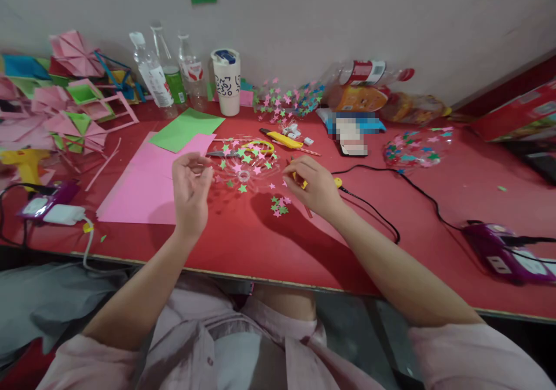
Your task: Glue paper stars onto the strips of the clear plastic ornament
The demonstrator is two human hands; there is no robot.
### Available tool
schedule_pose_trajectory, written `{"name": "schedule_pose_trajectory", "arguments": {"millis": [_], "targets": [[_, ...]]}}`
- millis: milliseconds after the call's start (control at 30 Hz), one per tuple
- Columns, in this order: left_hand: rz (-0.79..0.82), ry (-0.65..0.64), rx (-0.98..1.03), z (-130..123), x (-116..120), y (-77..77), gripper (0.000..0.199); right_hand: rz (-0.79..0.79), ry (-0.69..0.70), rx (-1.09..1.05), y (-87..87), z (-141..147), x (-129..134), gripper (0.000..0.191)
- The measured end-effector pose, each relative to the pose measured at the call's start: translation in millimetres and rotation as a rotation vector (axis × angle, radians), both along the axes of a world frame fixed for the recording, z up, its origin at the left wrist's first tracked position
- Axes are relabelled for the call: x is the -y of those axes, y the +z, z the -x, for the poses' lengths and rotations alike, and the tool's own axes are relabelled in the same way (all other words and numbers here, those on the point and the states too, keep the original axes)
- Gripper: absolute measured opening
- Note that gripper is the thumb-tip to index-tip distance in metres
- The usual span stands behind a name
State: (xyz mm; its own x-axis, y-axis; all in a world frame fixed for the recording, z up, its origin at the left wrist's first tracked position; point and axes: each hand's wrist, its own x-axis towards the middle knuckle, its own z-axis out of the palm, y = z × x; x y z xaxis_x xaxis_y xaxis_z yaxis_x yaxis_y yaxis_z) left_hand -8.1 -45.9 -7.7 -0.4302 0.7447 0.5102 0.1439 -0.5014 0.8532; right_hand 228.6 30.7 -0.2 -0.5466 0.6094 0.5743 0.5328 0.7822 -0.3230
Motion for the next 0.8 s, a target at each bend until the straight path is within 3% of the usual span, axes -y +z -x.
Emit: {"name": "schedule_pose_trajectory", "arguments": {"millis": [100, 200, 333, 467, 633, 800], "targets": [[-0.060, -0.074, -0.341, -14, 18, 0.8, 0.021, -0.027, 0.044, 0.073, -11.2, -6, -2, 0.010], [-0.106, -0.199, -0.916, -31, 26, -3.8, 0.009, -0.029, 0.090, 0.163, -18.9, -12, -2, 0.012], [-0.223, -0.296, -1.314, -55, 20, -13.7, 0.022, -0.062, 0.106, 0.325, -25.7, -19, 2, 0.014], [-0.198, -0.342, -1.320, -66, 9, -24.2, 0.025, -0.075, 0.049, 0.354, -34.1, -15, 7, 0.015], [0.041, -0.351, -1.139, -56, 8, -33.7, 0.022, -0.151, 0.044, 0.444, -40.6, -6, 11, 0.017], [0.207, -0.398, -1.025, -55, 9, -32.7, 0.024, -0.202, 0.052, 0.456, -40.0, -5, 10, 0.024]]}}
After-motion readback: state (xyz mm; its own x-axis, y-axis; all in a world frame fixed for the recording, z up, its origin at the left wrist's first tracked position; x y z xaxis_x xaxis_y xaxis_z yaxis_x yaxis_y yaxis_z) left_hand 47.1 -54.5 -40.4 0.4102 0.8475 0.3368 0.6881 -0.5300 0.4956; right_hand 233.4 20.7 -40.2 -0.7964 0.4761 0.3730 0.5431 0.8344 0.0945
